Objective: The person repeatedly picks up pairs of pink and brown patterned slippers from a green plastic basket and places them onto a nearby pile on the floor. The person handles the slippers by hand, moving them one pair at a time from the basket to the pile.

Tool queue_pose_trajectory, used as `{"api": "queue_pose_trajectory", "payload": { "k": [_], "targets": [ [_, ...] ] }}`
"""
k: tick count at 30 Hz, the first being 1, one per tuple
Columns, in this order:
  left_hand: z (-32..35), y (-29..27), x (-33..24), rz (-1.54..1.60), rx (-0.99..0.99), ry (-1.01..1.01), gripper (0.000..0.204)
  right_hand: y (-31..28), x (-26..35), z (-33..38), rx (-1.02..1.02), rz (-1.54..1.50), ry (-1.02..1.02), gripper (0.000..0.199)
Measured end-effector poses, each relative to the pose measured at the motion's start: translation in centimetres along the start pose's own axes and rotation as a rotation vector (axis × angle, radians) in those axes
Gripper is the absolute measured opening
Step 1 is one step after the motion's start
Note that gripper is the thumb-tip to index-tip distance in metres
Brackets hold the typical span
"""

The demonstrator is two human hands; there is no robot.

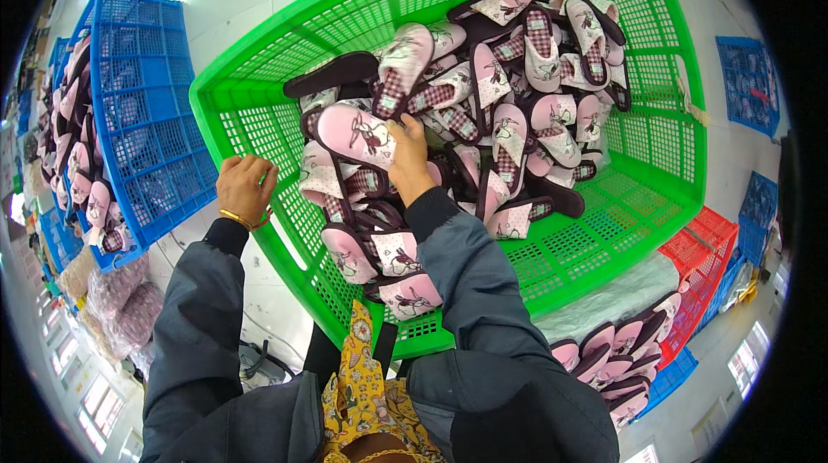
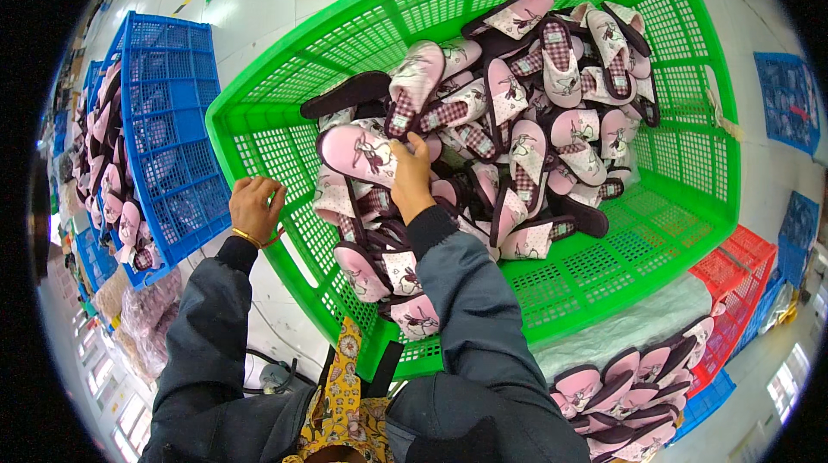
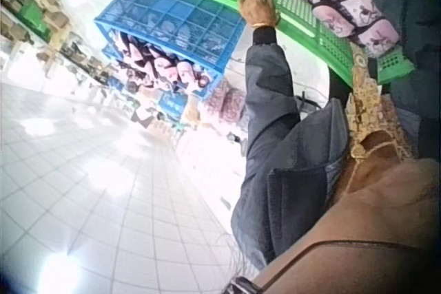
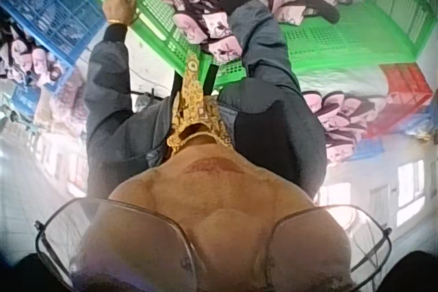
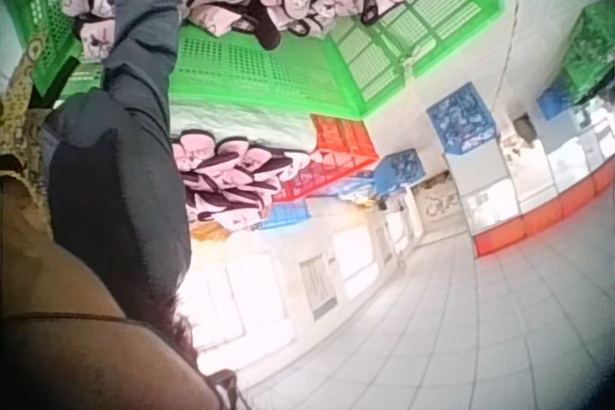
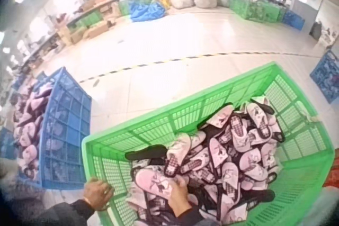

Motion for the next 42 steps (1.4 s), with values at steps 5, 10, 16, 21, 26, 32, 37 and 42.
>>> {"api": "queue_pose_trajectory", "payload": {
  "k": [5, 10, 16, 21, 26, 32, 37, 42],
  "targets": [
    [0.0, 0.1, -0.2, -0.012, -0.023, 0.047, 0.009, 5.5, -1.6, -6.9, 0.126, -0.368, 0.226, 0.031],
    [0.4, 0.2, 0.2, 0.021, 0.003, 0.029, 0.008, 7.2, -4.5, -11.2, -0.195, -0.196, 0.121, 0.022],
    [0.5, 0.2, 0.5, 0.026, 0.037, 0.001, 0.007, 8.3, -1.7, -11.1, 0.226, 0.900, -0.907, 0.052],
    [-0.5, 0.3, -0.1, 0.033, 0.023, 0.054, 0.007, 5.0, -2.6, -16.9, 0.257, -0.116, 0.044, 0.028],
    [0.5, 0.3, 0.5, 0.025, 0.035, 0.030, 0.008, 6.8, 2.1, -5.7, 0.042, -0.153, 0.066, 0.023],
    [0.3, -0.3, 0.1, 0.009, 0.021, 0.069, 0.021, 7.2, 6.7, 8.0, 0.040, -0.244, -0.115, 0.021],
    [0.2, -0.7, -0.7, 0.135, 0.103, 0.029, 0.041, 5.1, 7.0, 15.9, -0.071, -0.189, -0.031, 0.021],
    [0.9, 0.8, -3.0, 1.302, 0.247, -0.301, 0.052, 4.2, 7.4, 21.7, -0.016, -0.166, -0.126, 0.022]
  ]
}}
Point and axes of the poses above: each hand's wrist, its own z-axis away from the middle knuckle, its own y-axis out of the palm, x = y × z, the point moved 6 cm from there along -z, towards the middle knuckle, and after that the axes turned 5 degrees about -x, right-handed, at the moved point
